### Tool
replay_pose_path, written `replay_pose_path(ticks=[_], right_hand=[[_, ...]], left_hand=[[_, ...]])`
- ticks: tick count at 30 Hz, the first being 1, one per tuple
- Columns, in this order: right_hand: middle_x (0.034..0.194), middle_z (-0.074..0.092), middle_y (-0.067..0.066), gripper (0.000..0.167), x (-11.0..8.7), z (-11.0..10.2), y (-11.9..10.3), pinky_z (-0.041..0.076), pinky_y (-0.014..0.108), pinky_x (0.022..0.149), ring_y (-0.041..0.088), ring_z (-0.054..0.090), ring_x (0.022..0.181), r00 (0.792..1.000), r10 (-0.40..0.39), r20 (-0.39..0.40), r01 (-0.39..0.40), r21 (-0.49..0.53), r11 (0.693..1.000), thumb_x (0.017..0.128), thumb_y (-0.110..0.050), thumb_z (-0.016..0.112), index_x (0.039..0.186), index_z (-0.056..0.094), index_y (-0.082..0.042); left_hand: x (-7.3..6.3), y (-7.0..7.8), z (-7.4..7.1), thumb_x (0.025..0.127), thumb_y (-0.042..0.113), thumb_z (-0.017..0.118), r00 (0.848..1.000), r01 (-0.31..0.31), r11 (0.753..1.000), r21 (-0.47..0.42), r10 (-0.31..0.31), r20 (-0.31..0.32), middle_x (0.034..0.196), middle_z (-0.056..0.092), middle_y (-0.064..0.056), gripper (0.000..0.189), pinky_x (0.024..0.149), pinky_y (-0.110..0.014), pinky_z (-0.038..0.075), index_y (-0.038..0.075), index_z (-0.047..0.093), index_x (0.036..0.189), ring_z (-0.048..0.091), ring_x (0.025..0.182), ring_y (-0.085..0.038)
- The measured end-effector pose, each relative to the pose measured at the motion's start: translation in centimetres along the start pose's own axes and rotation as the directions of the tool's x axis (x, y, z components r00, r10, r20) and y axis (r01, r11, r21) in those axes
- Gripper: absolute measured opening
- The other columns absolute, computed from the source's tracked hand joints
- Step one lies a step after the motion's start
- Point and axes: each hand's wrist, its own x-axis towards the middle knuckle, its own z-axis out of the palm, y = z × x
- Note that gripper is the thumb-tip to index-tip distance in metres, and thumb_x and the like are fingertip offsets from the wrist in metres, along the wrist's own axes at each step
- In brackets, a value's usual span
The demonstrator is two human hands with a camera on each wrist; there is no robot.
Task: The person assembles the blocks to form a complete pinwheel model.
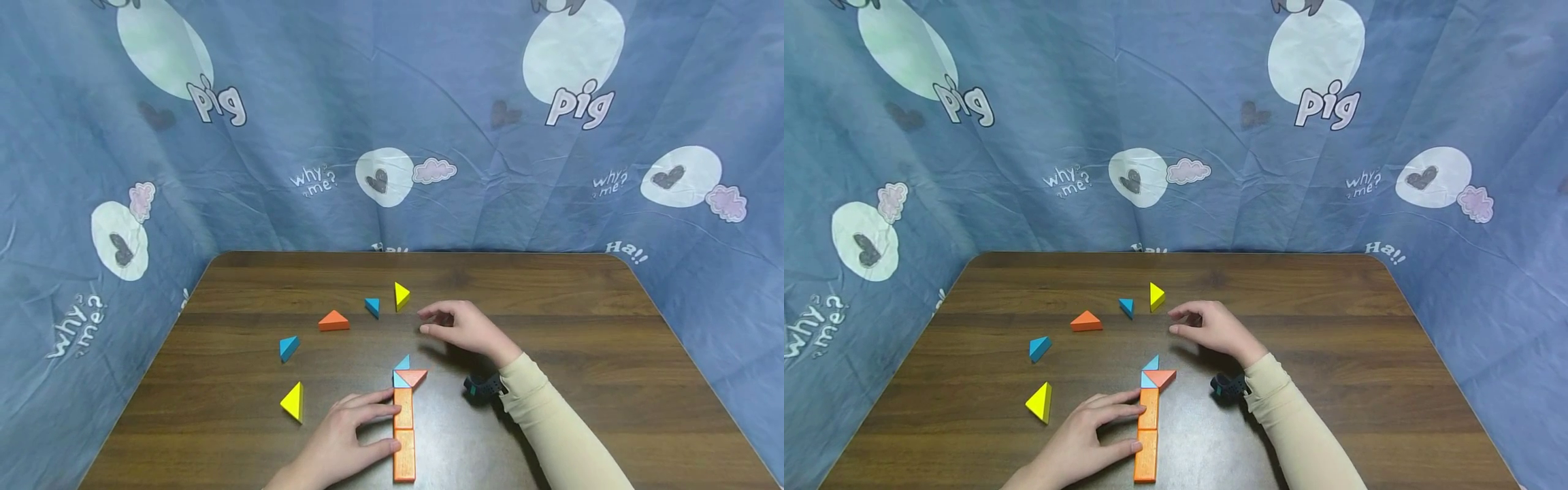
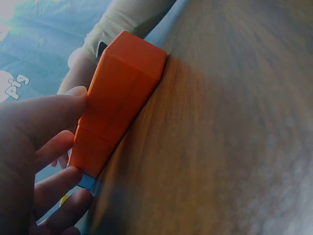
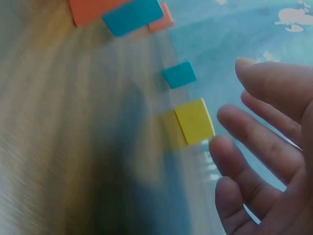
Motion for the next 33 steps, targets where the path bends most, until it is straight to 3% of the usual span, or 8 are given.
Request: replay_pose_path(ticks=[5,11,19,24,28,33], right_hand=[[0.116,0.069,0.002,0.043,1.4,-0.9,0.6,0.053,0.033,0.079,0.009,0.064,0.090,1.000,-0.006,-0.005,0.006,-0.004,1.000,0.090,-0.034,0.074,0.124,0.069,-0.009],[0.123,0.067,0.005,0.049,3.4,-1.7,1.5,0.052,0.037,0.083,0.012,0.064,0.096,1.000,-0.001,0.007,0.001,-0.004,1.000,0.088,-0.034,0.076,0.130,0.065,-0.009],[0.128,0.063,-0.004,0.053,6.0,-1.9,2.9,0.051,0.038,0.091,0.015,0.062,0.106,0.998,-0.009,0.059,0.010,-0.006,1.000,0.087,-0.031,0.077,0.134,0.062,-0.010],[0.131,0.062,-0.002,0.054,7.6,-2.3,3.5,0.050,0.037,0.093,0.018,0.062,0.110,0.996,-0.006,0.084,0.005,0.008,1.000,0.087,-0.023,0.079,0.136,0.060,-0.009],[0.132,0.062,0.001,0.054,8.8,-2.6,4.0,0.048,0.039,0.095,0.022,0.061,0.112,0.990,0.003,0.144,-0.007,0.024,1.000,0.088,-0.019,0.077,0.137,0.059,-0.008],[0.137,0.058,-0.003,0.057,10.1,-2.8,4.4,0.048,0.037,0.095,0.018,0.060,0.113,0.964,0.019,0.266,-0.027,0.025,0.999,0.089,-0.023,0.076,0.141,0.056,-0.014]], left_hand=[[0.0,-0.1,-0.1,0.085,0.052,0.074,1.000,-0.023,1.000,0.013,0.023,-0.015,0.136,0.056,0.016,0.041,0.094,-0.044,0.044,0.035,0.070,0.123,0.056,0.118,-0.011],[0.1,-0.2,-0.2,0.084,0.056,0.072,1.000,0.026,1.000,0.001,-0.026,0.015,0.137,0.054,0.020,0.043,0.096,-0.044,0.044,0.038,0.069,0.122,0.053,0.120,-0.010],[-0.1,-0.3,-0.3,0.083,0.058,0.072,0.998,0.046,0.999,-0.015,-0.045,0.034,0.138,0.053,0.021,0.043,0.096,-0.046,0.043,0.040,0.068,0.122,0.053,0.120,-0.009],[0.0,-0.4,-0.3,0.084,0.058,0.072,0.999,0.035,0.999,-0.018,-0.035,0.033,0.139,0.052,0.021,0.043,0.096,-0.046,0.042,0.040,0.068,0.123,0.052,0.120,-0.008],[0.0,-0.3,-0.2,0.084,0.057,0.072,1.000,0.008,1.000,-0.010,-0.008,0.018,0.138,0.054,0.019,0.042,0.095,-0.045,0.043,0.038,0.069,0.122,0.053,0.120,-0.009],[-0.1,-0.3,-0.1,0.084,0.056,0.072,1.000,0.000,1.000,-0.014,0.000,0.014,0.138,0.055,0.017,0.041,0.095,-0.045,0.043,0.037,0.070,0.121,0.054,0.120,-0.010]])
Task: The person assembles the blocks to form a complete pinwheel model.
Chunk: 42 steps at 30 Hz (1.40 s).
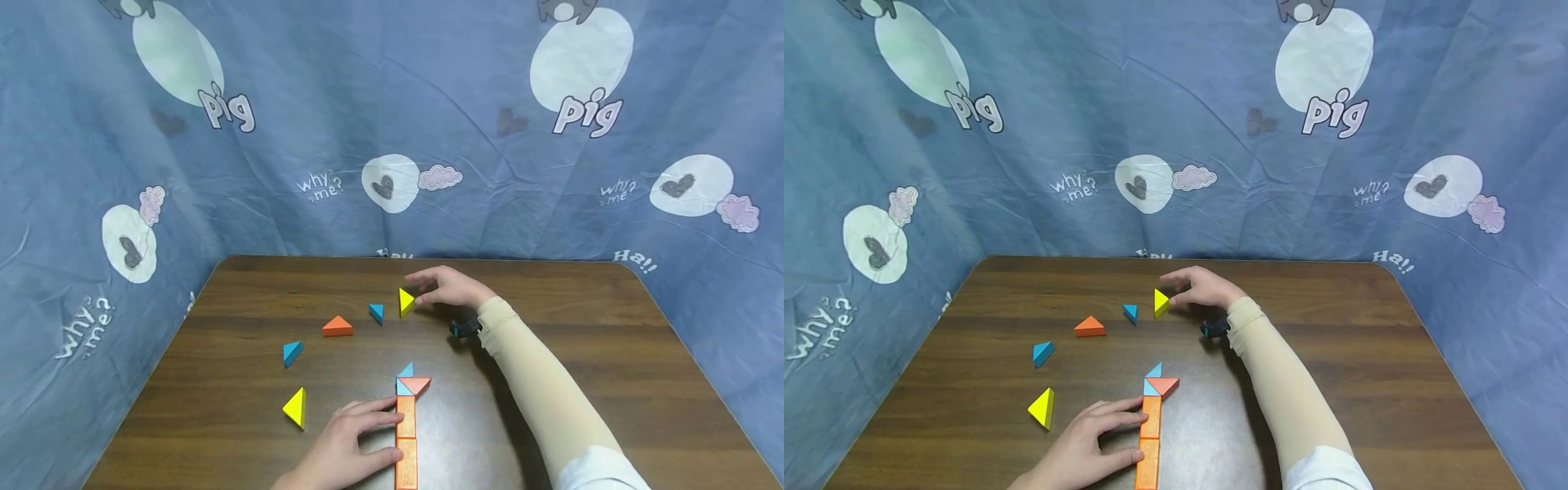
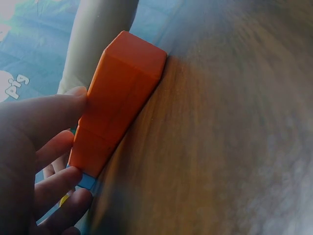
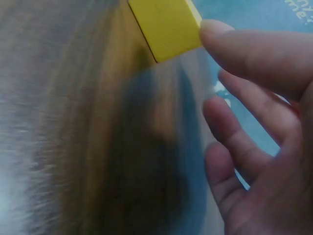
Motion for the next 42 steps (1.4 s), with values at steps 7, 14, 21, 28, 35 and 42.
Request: replay_pose_path(ticks=[7,14,21,28,35,42], right_hand=[[0.137,0.058,0.002,0.063,1.0,-0.1,0.1,0.048,0.036,0.095,0.018,0.060,0.111,0.987,-0.051,0.150,0.039,0.081,0.996,0.089,-0.017,0.076,0.145,0.050,-0.009],[0.125,0.064,-0.002,0.056,1.2,0.1,0.2,0.050,0.033,0.091,0.013,0.063,0.106,0.984,-0.042,0.171,0.037,0.033,0.999,0.092,-0.017,0.072,0.144,0.052,-0.009],[0.140,0.055,0.002,0.057,1.3,0.0,-0.1,0.047,0.035,0.097,0.015,0.060,0.112,0.981,-0.060,0.185,0.057,0.021,0.998,0.094,-0.016,0.069,0.147,0.048,-0.009],[0.130,0.061,0.000,0.055,1.5,-0.1,-0.1,0.048,0.035,0.094,0.015,0.061,0.110,0.977,-0.026,0.211,0.033,-0.029,0.999,0.093,-0.015,0.068,0.146,0.051,-0.012],[0.127,0.063,-0.003,0.054,1.0,-0.4,0.0,0.049,0.035,0.094,0.014,0.061,0.109,0.984,-0.023,0.178,0.033,-0.059,0.998,0.090,-0.027,0.074,0.140,0.057,-0.014],[0.129,0.063,-0.004,0.053,0.8,0.0,0.1,0.048,0.034,0.095,0.014,0.061,0.110,0.987,-0.040,0.153,0.050,-0.060,0.997,0.088,-0.031,0.077,0.136,0.061,-0.014]], left_hand=[[0.0,0.1,0.1,0.084,0.056,0.072,1.000,0.008,1.000,-0.003,-0.008,0.014,0.138,0.054,0.019,0.041,0.095,-0.044,0.044,0.038,0.069,0.120,0.054,0.120,-0.009],[0.0,0.2,0.1,0.084,0.056,0.073,1.000,0.016,1.000,-0.007,-0.016,0.025,0.138,0.054,0.019,0.041,0.095,-0.044,0.044,0.038,0.070,0.121,0.054,0.119,-0.009],[0.0,0.2,0.0,0.084,0.058,0.071,0.998,0.047,0.999,-0.007,-0.047,0.047,0.138,0.053,0.020,0.042,0.095,-0.044,0.043,0.038,0.069,0.121,0.053,0.119,-0.010],[0.0,0.2,0.0,0.085,0.059,0.070,0.997,0.050,0.999,-0.002,-0.050,0.052,0.138,0.053,0.020,0.042,0.094,-0.042,0.044,0.039,0.068,0.122,0.053,0.118,-0.010],[0.1,0.2,0.0,0.084,0.058,0.071,0.998,0.039,0.999,-0.003,-0.039,0.041,0.138,0.053,0.020,0.042,0.095,-0.043,0.044,0.039,0.069,0.121,0.053,0.118,-0.009],[0.0,0.1,-0.1,0.084,0.057,0.071,0.999,0.033,0.999,-0.002,-0.033,0.031,0.138,0.053,0.020,0.041,0.095,-0.043,0.044,0.039,0.069,0.121,0.053,0.118,-0.009]])
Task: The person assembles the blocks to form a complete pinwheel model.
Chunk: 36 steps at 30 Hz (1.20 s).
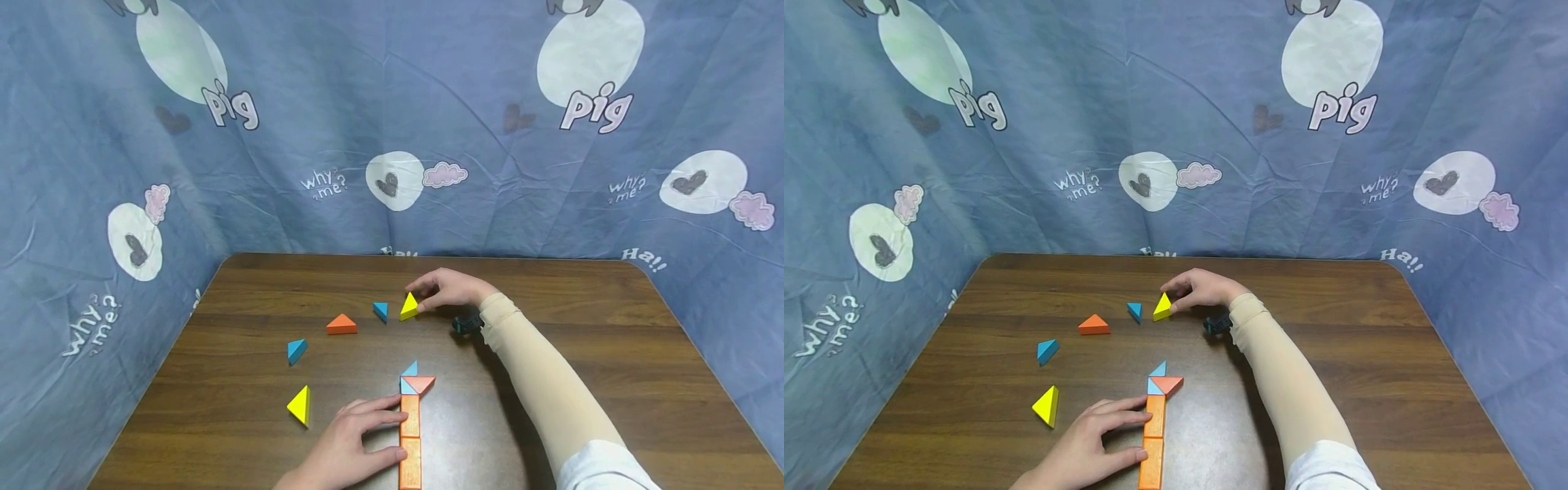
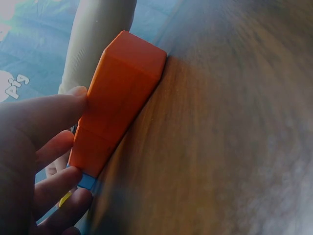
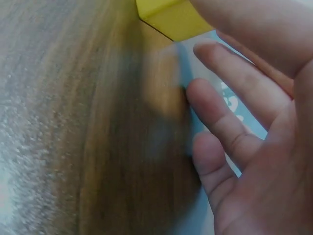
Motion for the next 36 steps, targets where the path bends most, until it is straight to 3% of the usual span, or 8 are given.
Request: replay_pose_path(ticks=[18,27,36], right_hand=[[0.121,0.067,-0.007,0.048,-0.5,1.0,0.1,0.050,0.030,0.090,0.010,0.061,0.103,0.996,-0.002,-0.089,0.000,-0.018,1.000,0.087,-0.033,0.077,0.131,0.066,-0.015],[0.117,0.068,-0.007,0.052,-1.7,1.1,-0.6,0.051,0.033,0.087,0.011,0.063,0.098,0.989,-0.055,-0.138,0.056,0.000,0.998,0.087,-0.037,0.077,0.132,0.065,-0.013],[0.099,0.069,-0.011,0.049,-2.8,1.5,-1.6,0.053,0.032,0.072,0.012,0.063,0.084,0.985,-0.068,-0.156,0.070,0.007,0.998,0.088,-0.037,0.076,0.129,0.067,-0.014]], left_hand=[[0.0,0.1,0.0,0.085,0.057,0.071,1.000,-0.002,1.000,-0.001,0.002,0.006,0.138,0.053,0.020,0.041,0.095,-0.043,0.043,0.040,0.068,0.122,0.053,0.119,-0.008],[0.0,0.2,-0.1,0.085,0.057,0.071,1.000,-0.002,1.000,-0.004,0.002,0.002,0.138,0.053,0.019,0.042,0.095,-0.044,0.043,0.039,0.068,0.122,0.053,0.119,-0.009],[0.1,0.1,-0.1,0.085,0.058,0.070,0.999,0.032,1.000,0.000,-0.032,0.032,0.138,0.052,0.020,0.044,0.096,-0.045,0.043,0.040,0.067,0.124,0.053,0.120,-0.010]])
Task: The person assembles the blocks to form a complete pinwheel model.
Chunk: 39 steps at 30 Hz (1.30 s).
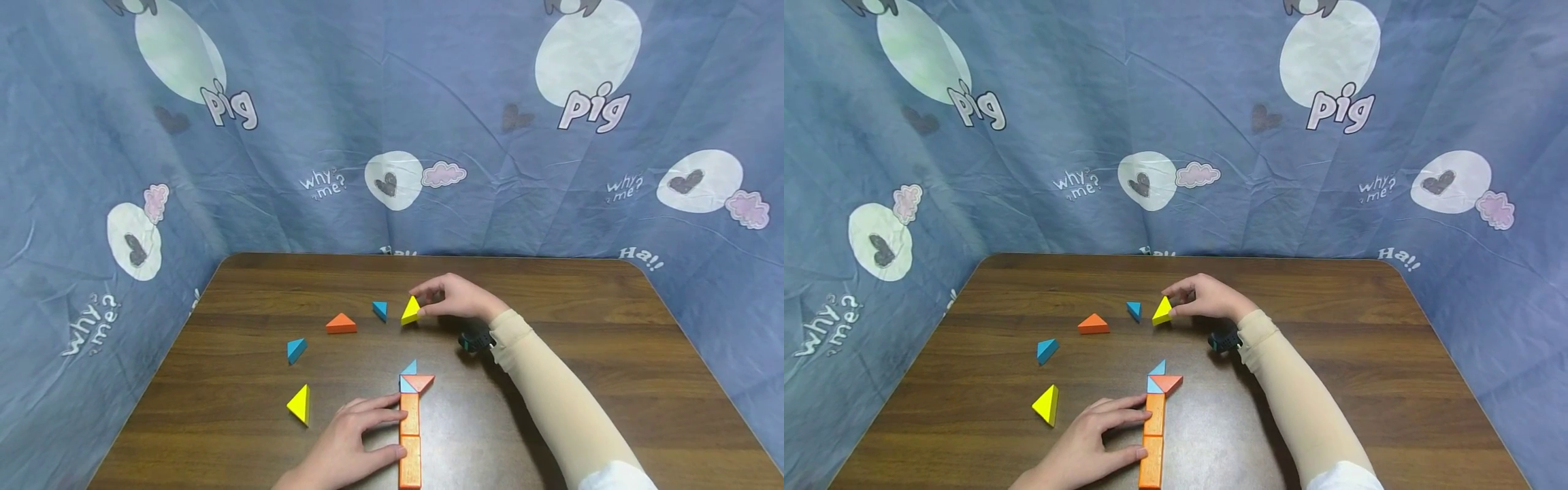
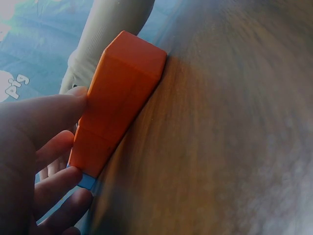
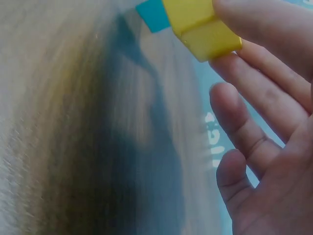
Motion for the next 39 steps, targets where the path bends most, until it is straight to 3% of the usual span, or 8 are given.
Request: replay_pose_path(ticks=[5,12,22,39], right_hand=[[0.084,0.067,-0.006,0.050,-0.5,0.3,-0.8,0.048,0.029,0.062,0.013,0.059,0.074,1.000,-0.012,-0.002,0.012,0.001,1.000,0.087,-0.039,0.076,0.128,0.068,-0.013],[0.076,0.063,-0.003,0.049,-1.1,0.9,-2.0,0.042,0.026,0.058,0.011,0.052,0.065,0.999,-0.037,0.021,0.037,0.021,0.999,0.087,-0.037,0.077,0.128,0.068,-0.011],[0.077,0.063,-0.005,0.049,-1.7,2.0,-2.7,0.044,0.025,0.059,0.010,0.054,0.067,0.996,-0.079,0.046,0.079,0.008,0.997,0.087,-0.038,0.076,0.127,0.068,-0.011],[0.077,0.064,-0.006,0.046,-1.5,3.9,-3.2,0.043,0.025,0.059,0.011,0.055,0.068,0.984,-0.085,0.157,0.076,0.060,0.995,0.087,-0.039,0.077,0.126,0.069,-0.016]], left_hand=[[0.1,0.1,0.0,0.085,0.058,0.070,1.000,-0.001,1.000,-0.004,0.001,-0.004,0.138,0.053,0.020,0.044,0.096,-0.045,0.043,0.039,0.067,0.124,0.053,0.120,-0.011],[0.0,0.0,0.1,0.084,0.057,0.071,0.999,-0.021,1.000,0.003,0.021,-0.033,0.138,0.054,0.020,0.043,0.096,-0.045,0.043,0.039,0.068,0.123,0.053,0.120,-0.010],[0.0,0.0,0.2,0.084,0.058,0.071,0.999,-0.028,1.000,0.009,0.029,-0.035,0.138,0.054,0.020,0.044,0.096,-0.042,0.044,0.038,0.068,0.124,0.053,0.119,-0.009],[0.0,0.1,0.0,0.084,0.058,0.071,0.999,-0.022,1.000,0.016,0.022,-0.026,0.138,0.053,0.020,0.044,0.096,-0.043,0.043,0.039,0.068,0.123,0.053,0.120,-0.010]])
